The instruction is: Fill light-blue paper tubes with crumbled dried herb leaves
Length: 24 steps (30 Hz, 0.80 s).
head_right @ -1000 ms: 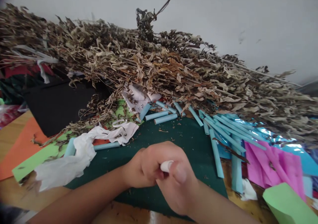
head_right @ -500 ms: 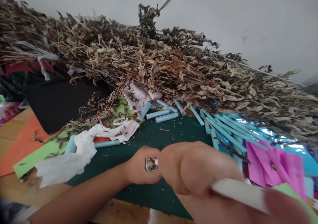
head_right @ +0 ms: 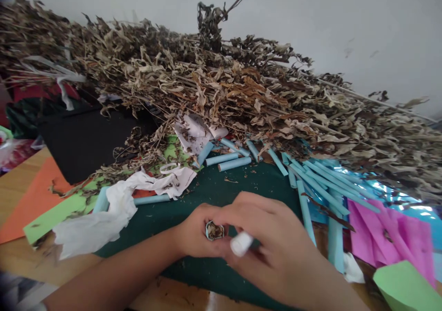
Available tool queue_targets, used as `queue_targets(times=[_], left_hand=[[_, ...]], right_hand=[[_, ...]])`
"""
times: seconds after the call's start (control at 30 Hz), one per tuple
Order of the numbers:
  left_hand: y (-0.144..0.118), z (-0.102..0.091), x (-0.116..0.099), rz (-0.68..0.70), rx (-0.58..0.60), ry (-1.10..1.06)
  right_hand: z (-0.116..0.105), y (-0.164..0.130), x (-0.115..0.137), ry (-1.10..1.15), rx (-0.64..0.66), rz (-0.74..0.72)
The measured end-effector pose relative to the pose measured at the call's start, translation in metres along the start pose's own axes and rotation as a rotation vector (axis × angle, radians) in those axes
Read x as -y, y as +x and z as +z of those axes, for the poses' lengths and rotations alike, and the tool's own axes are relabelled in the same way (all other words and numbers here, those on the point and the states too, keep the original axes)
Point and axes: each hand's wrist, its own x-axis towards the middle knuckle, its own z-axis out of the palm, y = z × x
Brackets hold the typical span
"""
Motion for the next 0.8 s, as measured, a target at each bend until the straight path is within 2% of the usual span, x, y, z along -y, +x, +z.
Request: queue_targets(times=[0.1, 0.17, 0.3, 0.43, 0.53, 0.73, 0.8], left_hand=[[0.000, 0.000, 0.003, 0.001, 0.024, -0.025], [-0.001, 0.000, 0.005, 0.039, 0.032, -0.034], [-0.002, -0.001, 0.008, 0.071, 0.032, -0.036], [-0.001, 0.000, 0.008, 0.081, 0.006, -0.061], [0.000, 0.002, 0.006, 0.069, -0.033, -0.001], [0.001, 0.002, 0.000, 0.084, -0.052, -0.001], [0.001, 0.002, 0.000, 0.088, -0.059, -0.011]], right_hand=[[0.002, 0.003, -0.012, -0.245, 0.238, -0.020], [0.006, 0.002, -0.017, -0.305, 0.313, 0.015], [0.015, 0.002, -0.017, -0.302, 0.315, 0.129], [0.018, 0.006, -0.016, -0.244, 0.233, 0.238], [0.016, 0.010, -0.019, -0.215, 0.188, 0.312], [0.013, 0.017, -0.029, 0.073, 0.354, 0.512], [0.013, 0.019, -0.030, 0.108, 0.383, 0.545]])
